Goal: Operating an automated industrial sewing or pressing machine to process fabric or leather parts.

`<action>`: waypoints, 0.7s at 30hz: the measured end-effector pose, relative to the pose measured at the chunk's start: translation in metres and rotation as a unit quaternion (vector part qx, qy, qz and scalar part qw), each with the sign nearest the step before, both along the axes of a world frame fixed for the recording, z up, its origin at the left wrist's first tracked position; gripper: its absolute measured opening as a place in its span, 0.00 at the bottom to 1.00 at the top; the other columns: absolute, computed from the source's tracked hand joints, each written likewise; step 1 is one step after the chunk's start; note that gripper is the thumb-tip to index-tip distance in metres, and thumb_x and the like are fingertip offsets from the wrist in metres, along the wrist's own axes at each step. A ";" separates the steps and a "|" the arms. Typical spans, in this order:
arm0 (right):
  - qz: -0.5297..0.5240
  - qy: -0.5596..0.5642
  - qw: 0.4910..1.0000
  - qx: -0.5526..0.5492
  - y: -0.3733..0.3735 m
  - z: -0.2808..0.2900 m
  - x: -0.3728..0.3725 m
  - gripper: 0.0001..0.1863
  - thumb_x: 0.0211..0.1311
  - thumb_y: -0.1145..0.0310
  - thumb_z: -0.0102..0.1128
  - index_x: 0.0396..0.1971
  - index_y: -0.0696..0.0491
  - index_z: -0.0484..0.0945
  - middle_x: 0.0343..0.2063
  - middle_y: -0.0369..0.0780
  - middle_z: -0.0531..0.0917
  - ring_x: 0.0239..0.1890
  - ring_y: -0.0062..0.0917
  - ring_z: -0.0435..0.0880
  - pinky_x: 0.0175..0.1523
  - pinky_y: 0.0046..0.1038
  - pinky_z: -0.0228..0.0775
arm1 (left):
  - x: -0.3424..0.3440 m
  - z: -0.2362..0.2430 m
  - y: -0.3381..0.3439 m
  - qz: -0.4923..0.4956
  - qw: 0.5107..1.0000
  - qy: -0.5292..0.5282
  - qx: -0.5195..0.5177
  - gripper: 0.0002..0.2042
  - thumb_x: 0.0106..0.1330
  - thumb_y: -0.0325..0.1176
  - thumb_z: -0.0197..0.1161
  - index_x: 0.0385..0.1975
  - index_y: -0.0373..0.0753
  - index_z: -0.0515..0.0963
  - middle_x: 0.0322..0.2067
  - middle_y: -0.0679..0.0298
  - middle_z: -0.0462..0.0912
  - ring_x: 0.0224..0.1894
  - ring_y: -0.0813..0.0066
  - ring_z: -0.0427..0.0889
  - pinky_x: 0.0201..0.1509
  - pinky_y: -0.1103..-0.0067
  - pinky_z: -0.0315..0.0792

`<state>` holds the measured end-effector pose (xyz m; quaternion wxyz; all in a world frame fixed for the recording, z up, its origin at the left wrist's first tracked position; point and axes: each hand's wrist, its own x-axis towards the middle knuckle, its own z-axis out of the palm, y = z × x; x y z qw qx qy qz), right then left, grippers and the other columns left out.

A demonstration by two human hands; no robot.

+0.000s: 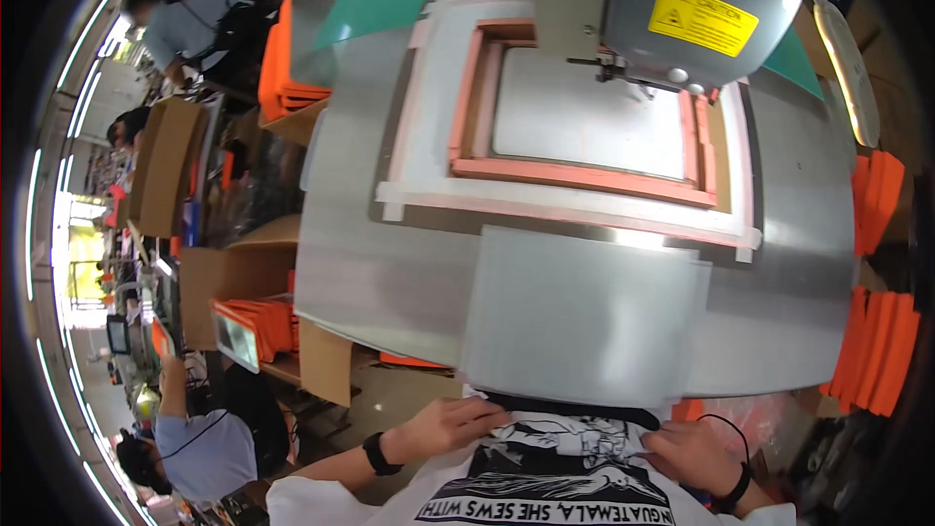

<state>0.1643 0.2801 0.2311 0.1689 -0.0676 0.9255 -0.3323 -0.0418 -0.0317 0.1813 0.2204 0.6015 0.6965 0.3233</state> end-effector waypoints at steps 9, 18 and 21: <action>-0.572 -0.209 0.645 -0.462 0.021 -0.139 0.095 0.16 0.66 0.63 0.51 0.41 0.61 0.76 0.29 0.39 0.81 0.33 0.25 0.79 0.42 0.29 0.69 | 0.019 -0.101 -0.048 0.424 0.836 -0.346 -0.030 0.13 0.57 0.21 0.58 0.43 0.35 0.77 0.44 0.50 0.79 0.46 0.45 0.76 0.52 0.66 0.70; -0.433 -0.191 0.865 -0.165 0.001 -0.182 0.094 0.17 0.62 0.64 0.54 0.47 0.58 0.75 0.41 0.47 0.80 0.47 0.39 0.77 0.53 0.34 0.67 | -0.003 -0.103 -0.039 0.106 0.980 0.017 -0.165 0.14 0.59 0.24 0.59 0.45 0.30 0.75 0.46 0.52 0.78 0.52 0.61 0.75 0.55 0.67 0.68; -0.401 -0.171 0.888 -0.145 -0.006 -0.186 0.096 0.17 0.61 0.65 0.53 0.47 0.58 0.75 0.42 0.47 0.80 0.47 0.40 0.76 0.53 0.35 0.67 | 0.001 -0.117 -0.038 0.158 0.976 0.020 -0.148 0.14 0.59 0.24 0.59 0.45 0.30 0.75 0.46 0.53 0.78 0.52 0.61 0.75 0.55 0.67 0.69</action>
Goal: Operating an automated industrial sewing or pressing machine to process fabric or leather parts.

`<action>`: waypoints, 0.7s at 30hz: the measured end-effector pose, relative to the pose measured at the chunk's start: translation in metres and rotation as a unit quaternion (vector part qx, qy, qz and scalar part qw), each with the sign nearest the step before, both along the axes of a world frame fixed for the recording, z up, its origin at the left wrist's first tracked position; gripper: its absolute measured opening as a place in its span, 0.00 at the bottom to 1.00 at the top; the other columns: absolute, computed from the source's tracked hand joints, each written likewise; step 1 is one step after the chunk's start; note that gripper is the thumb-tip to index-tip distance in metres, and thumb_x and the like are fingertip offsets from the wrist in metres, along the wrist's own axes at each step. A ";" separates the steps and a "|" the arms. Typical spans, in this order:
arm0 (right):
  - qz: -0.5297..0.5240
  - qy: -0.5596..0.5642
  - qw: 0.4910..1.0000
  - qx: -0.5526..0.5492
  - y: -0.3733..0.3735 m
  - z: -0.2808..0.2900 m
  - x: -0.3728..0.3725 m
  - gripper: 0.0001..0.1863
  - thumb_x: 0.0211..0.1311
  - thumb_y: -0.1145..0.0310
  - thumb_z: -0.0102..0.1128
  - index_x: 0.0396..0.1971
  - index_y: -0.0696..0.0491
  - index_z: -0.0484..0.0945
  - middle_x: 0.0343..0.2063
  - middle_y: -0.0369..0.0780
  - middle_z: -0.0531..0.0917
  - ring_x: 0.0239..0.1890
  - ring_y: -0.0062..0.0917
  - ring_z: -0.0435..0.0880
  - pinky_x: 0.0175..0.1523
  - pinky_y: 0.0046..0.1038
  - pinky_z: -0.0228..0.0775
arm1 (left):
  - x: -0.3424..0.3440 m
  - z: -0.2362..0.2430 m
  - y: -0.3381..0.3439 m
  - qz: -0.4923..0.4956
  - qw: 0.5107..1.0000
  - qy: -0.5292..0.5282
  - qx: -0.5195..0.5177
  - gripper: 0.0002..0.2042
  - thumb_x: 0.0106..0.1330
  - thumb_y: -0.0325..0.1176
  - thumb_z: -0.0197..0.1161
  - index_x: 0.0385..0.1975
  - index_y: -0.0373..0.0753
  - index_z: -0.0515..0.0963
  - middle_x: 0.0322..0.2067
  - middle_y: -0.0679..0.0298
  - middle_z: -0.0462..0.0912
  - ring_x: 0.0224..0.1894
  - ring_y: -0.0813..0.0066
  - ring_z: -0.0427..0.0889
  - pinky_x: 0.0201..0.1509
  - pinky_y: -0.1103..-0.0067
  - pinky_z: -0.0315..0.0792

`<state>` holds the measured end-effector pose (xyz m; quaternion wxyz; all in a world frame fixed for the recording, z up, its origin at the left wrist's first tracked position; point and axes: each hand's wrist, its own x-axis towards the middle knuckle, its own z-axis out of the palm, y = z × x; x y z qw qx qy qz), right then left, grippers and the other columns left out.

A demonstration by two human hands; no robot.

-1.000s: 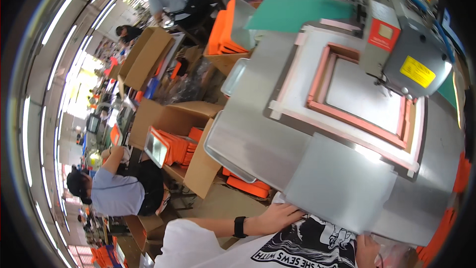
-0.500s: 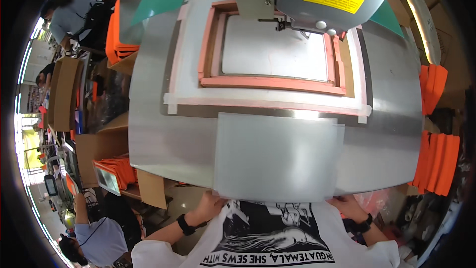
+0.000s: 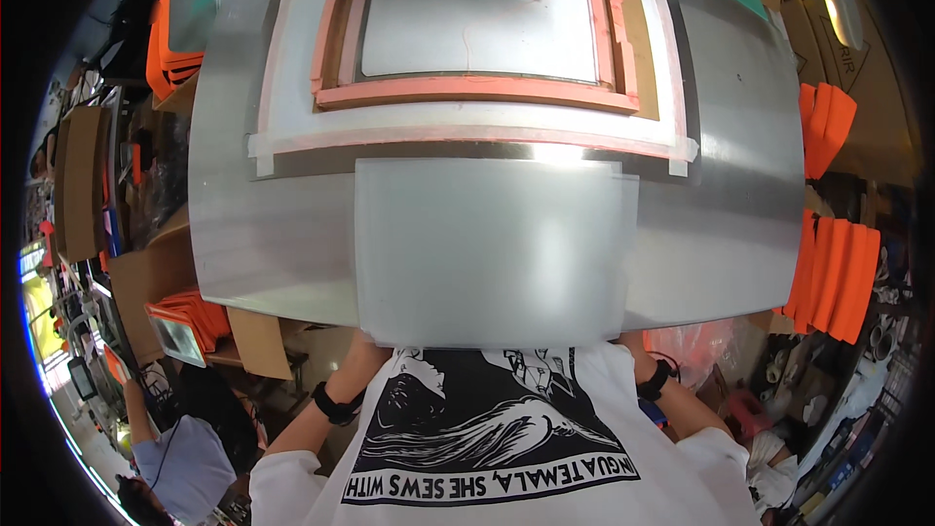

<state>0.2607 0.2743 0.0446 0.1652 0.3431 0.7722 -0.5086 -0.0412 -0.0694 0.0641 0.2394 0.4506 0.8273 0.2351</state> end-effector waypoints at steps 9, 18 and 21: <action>0.000 0.138 0.982 0.130 0.043 -0.033 -0.021 0.17 0.61 0.66 0.53 0.48 0.57 0.75 0.45 0.49 0.79 0.50 0.43 0.75 0.55 0.36 0.67 | -0.003 -0.031 0.003 0.024 0.997 0.075 0.009 0.14 0.59 0.25 0.60 0.45 0.31 0.75 0.46 0.54 0.78 0.52 0.63 0.75 0.54 0.67 0.70; 0.078 0.123 0.966 0.214 0.041 -0.032 -0.015 0.16 0.60 0.70 0.52 0.47 0.59 0.75 0.44 0.53 0.79 0.49 0.46 0.76 0.52 0.39 0.68 | -0.011 -0.056 -0.004 0.012 0.994 0.108 0.020 0.14 0.59 0.26 0.61 0.46 0.31 0.75 0.46 0.54 0.78 0.51 0.64 0.75 0.54 0.68 0.70; 0.015 0.102 0.969 0.225 0.027 -0.068 0.020 0.15 0.60 0.71 0.50 0.45 0.61 0.75 0.39 0.56 0.80 0.44 0.51 0.78 0.45 0.43 0.70 | -0.012 -0.054 -0.009 0.007 0.994 0.109 0.032 0.15 0.59 0.26 0.61 0.46 0.31 0.75 0.46 0.55 0.78 0.51 0.64 0.75 0.53 0.68 0.71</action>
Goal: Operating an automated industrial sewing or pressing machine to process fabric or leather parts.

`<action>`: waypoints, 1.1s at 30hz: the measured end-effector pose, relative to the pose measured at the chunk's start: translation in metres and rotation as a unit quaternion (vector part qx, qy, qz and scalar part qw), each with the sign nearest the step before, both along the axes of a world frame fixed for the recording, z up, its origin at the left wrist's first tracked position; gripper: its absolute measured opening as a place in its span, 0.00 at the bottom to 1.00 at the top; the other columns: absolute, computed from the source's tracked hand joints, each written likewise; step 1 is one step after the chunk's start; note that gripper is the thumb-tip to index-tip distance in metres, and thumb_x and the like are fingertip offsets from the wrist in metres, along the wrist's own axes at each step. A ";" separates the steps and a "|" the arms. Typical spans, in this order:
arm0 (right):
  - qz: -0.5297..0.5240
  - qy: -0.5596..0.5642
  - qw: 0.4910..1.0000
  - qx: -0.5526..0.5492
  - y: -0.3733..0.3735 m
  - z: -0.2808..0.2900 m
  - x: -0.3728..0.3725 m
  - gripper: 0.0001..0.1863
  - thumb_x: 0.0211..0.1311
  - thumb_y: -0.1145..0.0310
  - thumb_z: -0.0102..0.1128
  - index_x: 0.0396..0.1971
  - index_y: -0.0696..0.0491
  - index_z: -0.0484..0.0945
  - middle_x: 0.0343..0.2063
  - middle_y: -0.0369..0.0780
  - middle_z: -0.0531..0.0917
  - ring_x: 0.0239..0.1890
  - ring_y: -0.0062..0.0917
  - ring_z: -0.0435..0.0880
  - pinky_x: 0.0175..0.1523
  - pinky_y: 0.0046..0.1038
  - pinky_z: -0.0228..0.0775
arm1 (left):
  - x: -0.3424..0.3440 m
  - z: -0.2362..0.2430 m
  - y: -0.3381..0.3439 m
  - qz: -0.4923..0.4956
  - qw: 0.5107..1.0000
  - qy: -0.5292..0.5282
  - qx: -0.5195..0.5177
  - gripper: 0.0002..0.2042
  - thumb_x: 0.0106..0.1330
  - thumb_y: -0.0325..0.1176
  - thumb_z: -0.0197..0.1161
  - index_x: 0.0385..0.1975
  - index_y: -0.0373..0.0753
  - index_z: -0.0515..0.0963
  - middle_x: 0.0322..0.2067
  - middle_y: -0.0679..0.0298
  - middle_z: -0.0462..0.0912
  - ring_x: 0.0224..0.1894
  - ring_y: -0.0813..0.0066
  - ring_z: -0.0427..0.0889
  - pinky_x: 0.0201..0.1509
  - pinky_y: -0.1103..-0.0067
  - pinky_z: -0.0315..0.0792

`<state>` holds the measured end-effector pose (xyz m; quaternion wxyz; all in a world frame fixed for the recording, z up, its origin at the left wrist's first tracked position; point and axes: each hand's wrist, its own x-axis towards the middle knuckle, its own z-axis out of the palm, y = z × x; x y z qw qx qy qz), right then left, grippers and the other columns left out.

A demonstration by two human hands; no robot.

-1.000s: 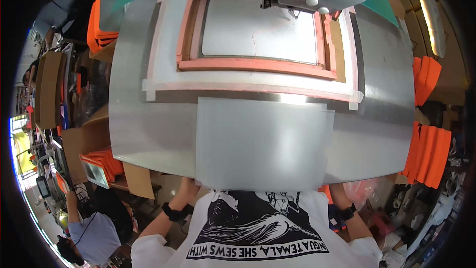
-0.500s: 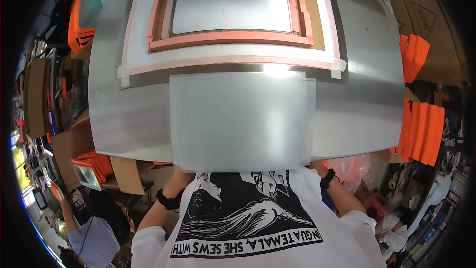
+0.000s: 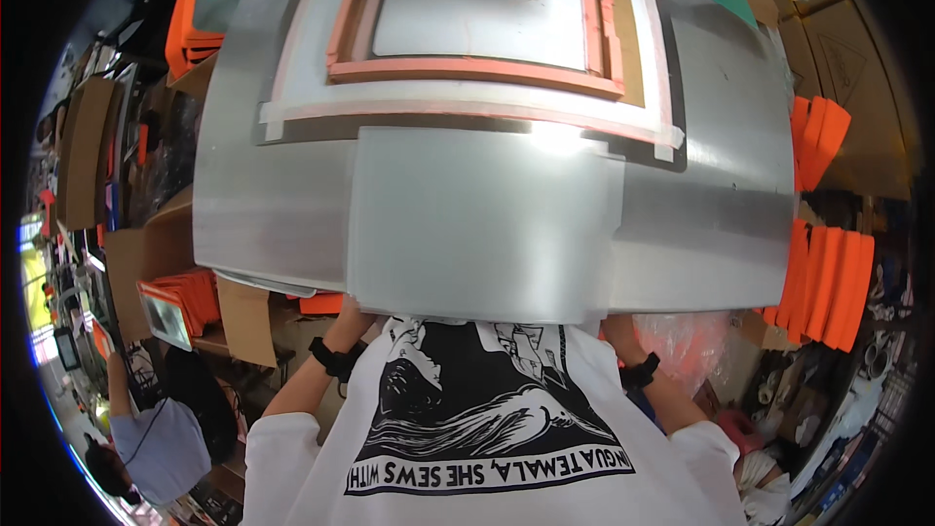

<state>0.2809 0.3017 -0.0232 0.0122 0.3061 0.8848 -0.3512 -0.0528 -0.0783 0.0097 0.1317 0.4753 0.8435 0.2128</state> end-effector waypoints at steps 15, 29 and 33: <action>0.354 -0.232 0.901 -0.095 -0.020 0.296 -0.115 0.18 0.57 0.70 0.53 0.49 0.52 0.74 0.36 0.45 0.80 0.43 0.38 0.80 0.43 0.37 0.73 | 0.057 0.080 -0.001 0.438 0.418 -0.772 0.193 0.22 0.68 0.44 0.50 0.55 0.35 0.66 0.49 0.57 0.73 0.50 0.63 0.74 0.53 0.67 0.71; 0.485 -0.011 0.849 0.210 -0.001 0.315 -0.192 0.27 0.54 0.74 0.52 0.57 0.63 0.67 0.56 0.49 0.72 0.60 0.36 0.71 0.60 0.31 0.67 | -0.033 0.257 0.027 0.356 0.661 -0.217 0.624 0.19 0.71 0.36 0.45 0.58 0.34 0.63 0.61 0.56 0.64 0.64 0.66 0.60 0.61 0.73 0.61; 0.494 0.015 0.866 0.077 0.038 0.329 -0.199 0.22 0.53 0.76 0.54 0.52 0.56 0.73 0.40 0.37 0.81 0.39 0.24 0.82 0.40 0.24 0.76 | -0.084 0.296 0.103 0.117 0.879 -0.291 0.360 0.16 0.71 0.36 0.43 0.52 0.34 0.68 0.50 0.54 0.72 0.50 0.69 0.73 0.49 0.77 0.65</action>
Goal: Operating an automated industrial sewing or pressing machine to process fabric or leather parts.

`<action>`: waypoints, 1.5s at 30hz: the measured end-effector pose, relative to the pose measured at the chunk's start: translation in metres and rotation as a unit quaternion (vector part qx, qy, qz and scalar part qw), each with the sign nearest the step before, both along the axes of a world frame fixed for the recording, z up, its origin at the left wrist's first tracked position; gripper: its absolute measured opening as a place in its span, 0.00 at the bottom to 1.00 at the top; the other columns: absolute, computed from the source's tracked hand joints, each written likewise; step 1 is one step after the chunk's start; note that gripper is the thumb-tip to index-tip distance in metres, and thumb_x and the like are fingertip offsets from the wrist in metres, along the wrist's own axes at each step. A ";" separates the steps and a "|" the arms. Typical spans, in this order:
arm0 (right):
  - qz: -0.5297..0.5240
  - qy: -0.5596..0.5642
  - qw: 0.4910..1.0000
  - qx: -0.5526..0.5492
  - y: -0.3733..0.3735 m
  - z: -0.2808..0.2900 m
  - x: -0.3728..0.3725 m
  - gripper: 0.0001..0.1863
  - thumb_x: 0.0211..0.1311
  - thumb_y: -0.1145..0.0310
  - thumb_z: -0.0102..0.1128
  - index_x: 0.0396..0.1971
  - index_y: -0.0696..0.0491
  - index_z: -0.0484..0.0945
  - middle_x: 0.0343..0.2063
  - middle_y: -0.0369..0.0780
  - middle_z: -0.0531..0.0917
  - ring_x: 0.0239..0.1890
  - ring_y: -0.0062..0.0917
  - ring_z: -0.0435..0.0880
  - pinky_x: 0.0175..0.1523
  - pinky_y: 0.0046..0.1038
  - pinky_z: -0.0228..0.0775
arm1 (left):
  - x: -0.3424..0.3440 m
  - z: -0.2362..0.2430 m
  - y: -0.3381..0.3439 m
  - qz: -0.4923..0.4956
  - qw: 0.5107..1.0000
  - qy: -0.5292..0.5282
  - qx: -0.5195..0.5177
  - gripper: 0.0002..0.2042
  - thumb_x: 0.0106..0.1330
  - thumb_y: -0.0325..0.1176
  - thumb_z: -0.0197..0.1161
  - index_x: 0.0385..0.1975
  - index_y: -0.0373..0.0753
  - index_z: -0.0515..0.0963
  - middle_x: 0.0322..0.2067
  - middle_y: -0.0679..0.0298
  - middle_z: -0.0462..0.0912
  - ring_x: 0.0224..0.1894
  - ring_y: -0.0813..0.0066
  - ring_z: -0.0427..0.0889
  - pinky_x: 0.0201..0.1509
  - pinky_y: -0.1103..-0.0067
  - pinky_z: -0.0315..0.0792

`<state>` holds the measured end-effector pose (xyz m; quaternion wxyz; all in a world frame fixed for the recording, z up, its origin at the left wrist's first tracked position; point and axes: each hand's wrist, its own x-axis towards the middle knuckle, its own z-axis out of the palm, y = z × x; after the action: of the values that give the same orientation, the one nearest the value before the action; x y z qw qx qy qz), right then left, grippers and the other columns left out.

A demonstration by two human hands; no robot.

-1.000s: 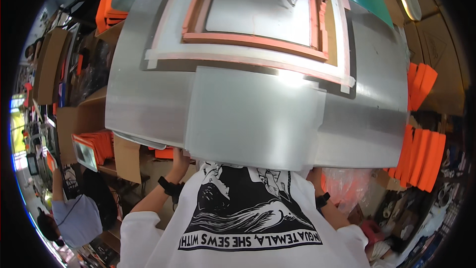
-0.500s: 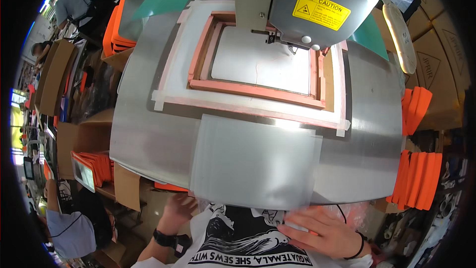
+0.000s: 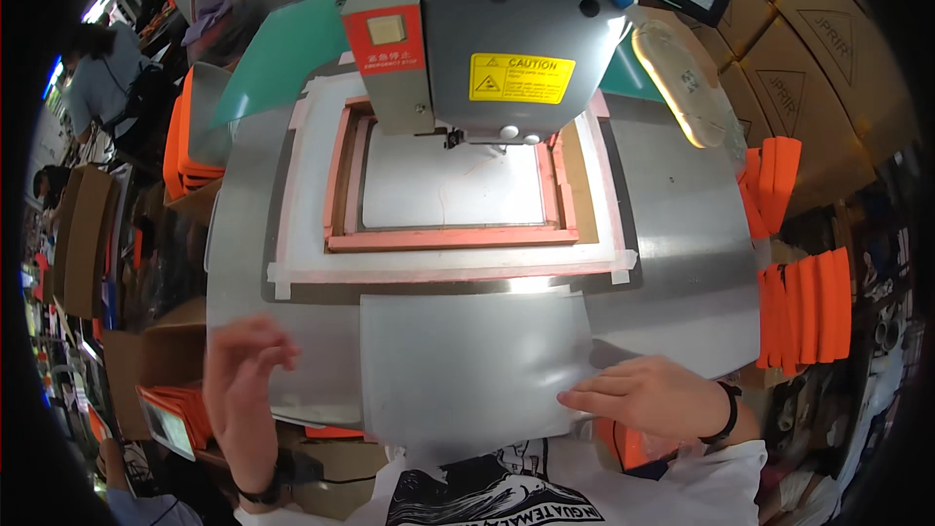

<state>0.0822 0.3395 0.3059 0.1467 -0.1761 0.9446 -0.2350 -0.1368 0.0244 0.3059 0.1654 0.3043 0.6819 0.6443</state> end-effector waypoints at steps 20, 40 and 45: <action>-0.108 0.087 0.973 -0.187 0.034 -0.048 -0.126 0.15 0.56 0.67 0.62 0.41 0.59 0.79 0.33 0.44 0.82 0.36 0.31 0.79 0.40 0.28 0.71 | -0.159 -0.045 0.070 -0.255 0.909 -0.091 -0.316 0.15 0.69 0.38 0.53 0.47 0.34 0.74 0.26 0.59 0.83 0.26 0.78 0.81 0.28 0.83 0.74; -0.348 0.068 0.928 -0.117 0.123 -0.098 -0.199 0.21 0.46 0.87 0.52 0.44 0.61 0.75 0.40 0.53 0.80 0.43 0.41 0.80 0.47 0.32 0.72 | -0.212 -0.044 0.132 -0.016 0.950 0.056 -0.308 0.10 0.69 0.36 0.52 0.37 0.37 0.75 0.13 0.70 0.69 0.11 0.86 0.63 0.14 0.84 0.58; -0.332 0.216 0.918 -0.028 0.122 -0.100 -0.202 0.15 0.52 0.84 0.52 0.42 0.63 0.73 0.37 0.51 0.80 0.41 0.39 0.80 0.46 0.32 0.72 | -0.208 -0.029 0.111 -0.018 0.933 0.126 -0.337 0.11 0.59 0.36 0.65 0.33 0.36 0.76 0.11 0.71 0.68 0.10 0.87 0.62 0.14 0.85 0.56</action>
<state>-0.1194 0.4619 0.2062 -0.1527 0.0969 0.9505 -0.2528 -0.3444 0.1359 0.2768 0.1829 0.3217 0.8685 0.3298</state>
